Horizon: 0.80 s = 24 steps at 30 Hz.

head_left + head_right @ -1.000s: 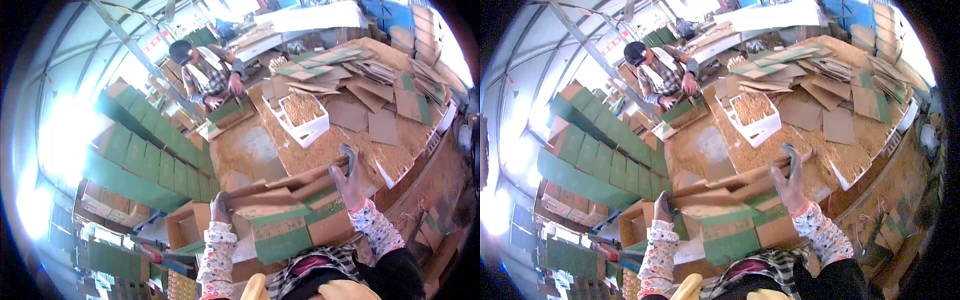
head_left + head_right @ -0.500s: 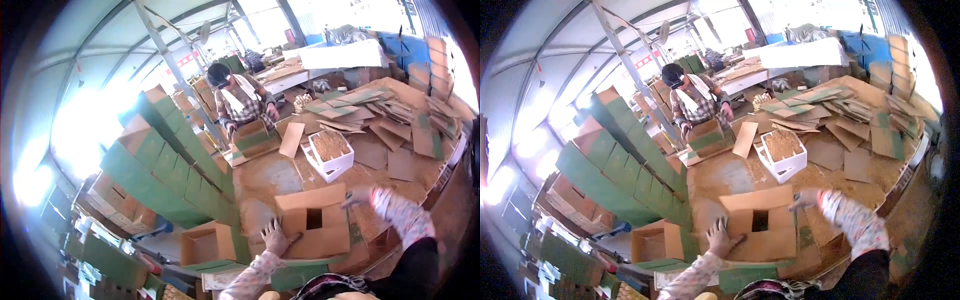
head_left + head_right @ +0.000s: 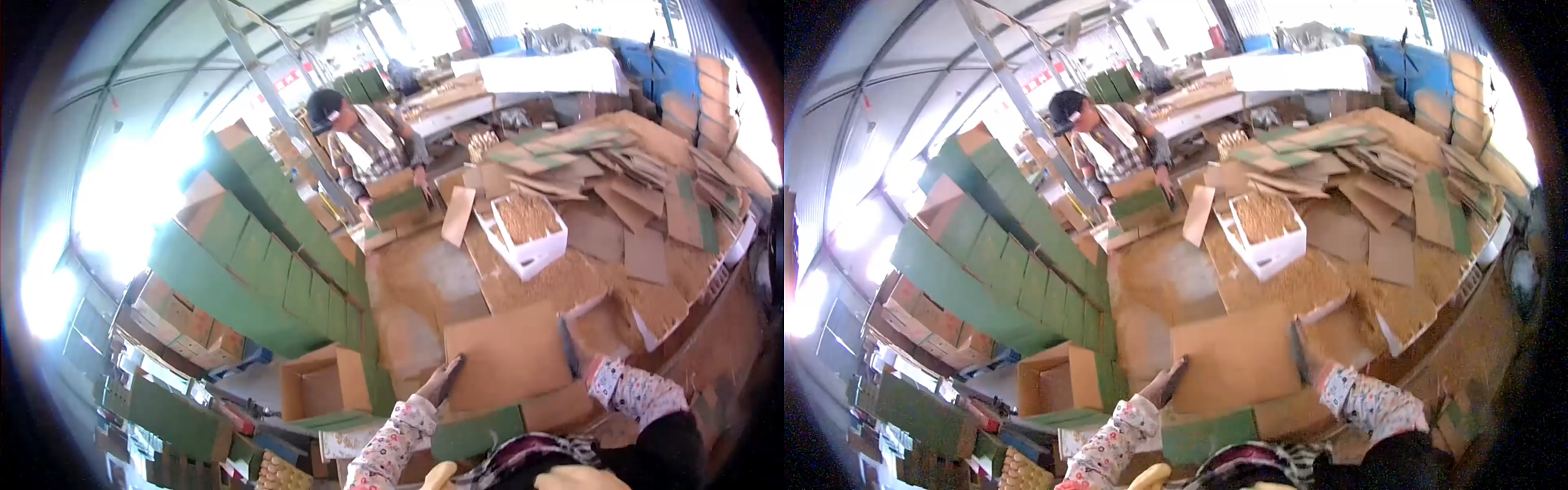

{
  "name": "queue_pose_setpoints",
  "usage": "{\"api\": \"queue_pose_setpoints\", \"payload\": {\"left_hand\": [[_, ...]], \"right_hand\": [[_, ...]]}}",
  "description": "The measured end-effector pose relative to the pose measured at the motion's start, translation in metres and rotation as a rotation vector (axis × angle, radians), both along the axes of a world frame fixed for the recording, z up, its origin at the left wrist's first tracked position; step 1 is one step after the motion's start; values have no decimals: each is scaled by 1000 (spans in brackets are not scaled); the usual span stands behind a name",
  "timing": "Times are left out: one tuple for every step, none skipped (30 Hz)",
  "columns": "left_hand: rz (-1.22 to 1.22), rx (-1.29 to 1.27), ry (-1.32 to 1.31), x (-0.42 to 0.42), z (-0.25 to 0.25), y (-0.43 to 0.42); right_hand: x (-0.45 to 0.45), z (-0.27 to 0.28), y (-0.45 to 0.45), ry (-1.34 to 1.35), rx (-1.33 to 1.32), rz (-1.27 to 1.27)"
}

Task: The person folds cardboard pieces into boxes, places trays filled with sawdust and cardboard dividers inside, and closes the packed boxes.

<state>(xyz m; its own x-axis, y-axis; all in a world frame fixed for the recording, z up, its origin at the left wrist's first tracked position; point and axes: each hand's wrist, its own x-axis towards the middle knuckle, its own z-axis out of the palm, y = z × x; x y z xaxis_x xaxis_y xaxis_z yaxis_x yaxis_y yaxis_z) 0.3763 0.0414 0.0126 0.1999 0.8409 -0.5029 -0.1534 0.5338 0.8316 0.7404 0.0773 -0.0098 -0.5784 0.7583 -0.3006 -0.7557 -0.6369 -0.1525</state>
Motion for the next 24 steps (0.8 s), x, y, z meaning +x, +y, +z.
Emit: {"api": "queue_pose_setpoints", "payload": {"left_hand": [[17, 160, 102, 8, 21, -2], [24, 597, 244, 20, 46, -17], [47, 1018, 376, 28, 53, -42], [-62, 1117, 729, 13, 24, -57], [-149, 1227, 1078, -3, -4, -72], [-415, 1137, 1263, -31, -42, -80], [-693, 1045, 1443, -52, -62, -84], [-410, 761, 1270, -57, -54, -87], [-152, 831, 1139, -63, -37, -69], [209, 751, 757, -56, -34, -44], [572, 761, 337, -49, -32, -19], [584, 761, 156, -16, 20, -4], [500, 835, 608, -5, 20, 15], [316, 814, 1028, -2, 4, 32], [26, 643, 1386, -2, -5, 46], [45, 610, 1185, -3, -5, 55], [72, 567, 989, -4, -6, 65], [65, 622, 1111, 9, 8, 60], [38, 598, 1194, -11, -14, 64], [138, 648, 1265, -15, -13, 53], [184, 545, 1215, 24, 24, 40], [158, 560, 1236, 25, 18, 46], [134, 570, 1262, 17, 13, 48], [155, 537, 1250, 13, 9, 47]], "right_hand": [[6, 22, 9, -215, 171, 1], [3, 56, 18, -278, 267, 4], [0, 91, 23, -313, 322, 25], [-5, 105, 30, -410, 367, 53], [-10, 97, 39, -649, 436, 128], [-17, 73, 50, -1070, 598, 283], [-30, 53, 54, -1542, 804, 447], [-45, 22, 53, -1797, 985, 415], [-57, -10, 52, -1923, 1127, 200], [-63, -34, 55, -2176, 1248, 89], [-67, -3, 46, -2035, 1168, 190], [-71, 20, 43, -1756, 1059, 250], [-75, 42, 40, -1502, 913, 301], [-63, 33, 40, -1136, 743, 253], [-37, -18, 41, -1234, 1006, 52], [-11, -67, 41, -1367, 1239, -188], [12, -55, 29, -1409, 942, -408], [36, -41, 15, -1384, 648, -647], [69, -10, 1, -1740, 429, -783], [94, -49, -2, -1688, 207, -1008], [149, -84, -11, -1605, -9, -1213], [184, -108, -10, -1530, -242, -1297], [212, -133, -10, -1441, -475, -1362], [232, -176, -8, -1228, -462, -1357]]}}
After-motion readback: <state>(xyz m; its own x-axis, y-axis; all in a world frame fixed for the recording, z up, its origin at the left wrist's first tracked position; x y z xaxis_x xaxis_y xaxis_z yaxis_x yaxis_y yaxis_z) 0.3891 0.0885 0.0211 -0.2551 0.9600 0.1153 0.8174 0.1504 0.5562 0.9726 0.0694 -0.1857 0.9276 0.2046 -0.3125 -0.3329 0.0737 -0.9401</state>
